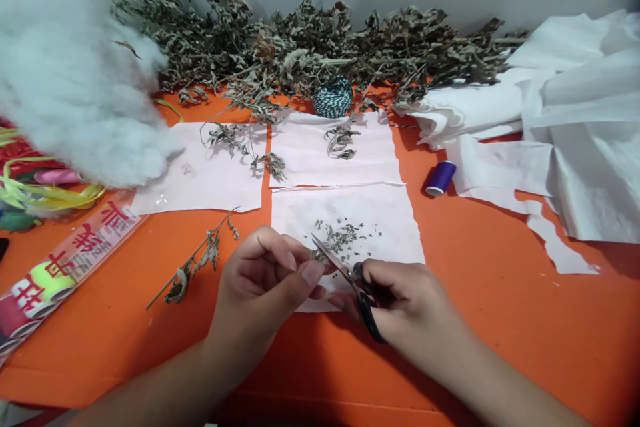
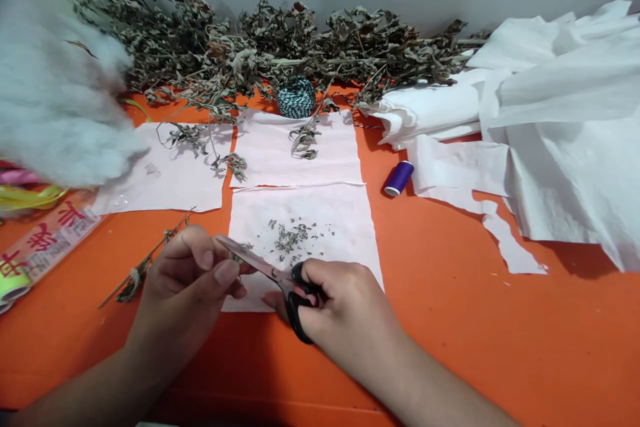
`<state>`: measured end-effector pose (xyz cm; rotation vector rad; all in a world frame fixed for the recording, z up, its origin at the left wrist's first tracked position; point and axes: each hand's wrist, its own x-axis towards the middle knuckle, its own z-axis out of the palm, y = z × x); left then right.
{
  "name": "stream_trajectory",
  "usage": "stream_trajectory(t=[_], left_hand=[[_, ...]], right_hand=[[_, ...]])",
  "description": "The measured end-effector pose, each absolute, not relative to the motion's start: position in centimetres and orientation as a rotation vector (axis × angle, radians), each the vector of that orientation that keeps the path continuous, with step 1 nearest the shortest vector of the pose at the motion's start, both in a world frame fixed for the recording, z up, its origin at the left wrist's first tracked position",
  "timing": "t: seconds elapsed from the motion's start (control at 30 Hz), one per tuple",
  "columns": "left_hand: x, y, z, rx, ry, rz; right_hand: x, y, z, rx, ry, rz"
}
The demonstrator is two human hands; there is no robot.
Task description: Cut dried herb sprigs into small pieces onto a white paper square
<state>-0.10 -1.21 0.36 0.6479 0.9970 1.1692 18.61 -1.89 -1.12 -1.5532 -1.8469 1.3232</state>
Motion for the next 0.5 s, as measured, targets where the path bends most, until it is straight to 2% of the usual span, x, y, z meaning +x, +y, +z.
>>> stream_trajectory(t=[0.27,0.5], left_hand=[[-0.4,-1.4,0.4,0.646,1.013,1.134],[-0.3,-1.2,0.1,0.635,0.955,1.154]], right_hand=[[18.3,-1.9,-0.3,-1.554,-1.834,1.431],[18.3,-1.9,-0.6,-1.543,-1.869,1.370]])
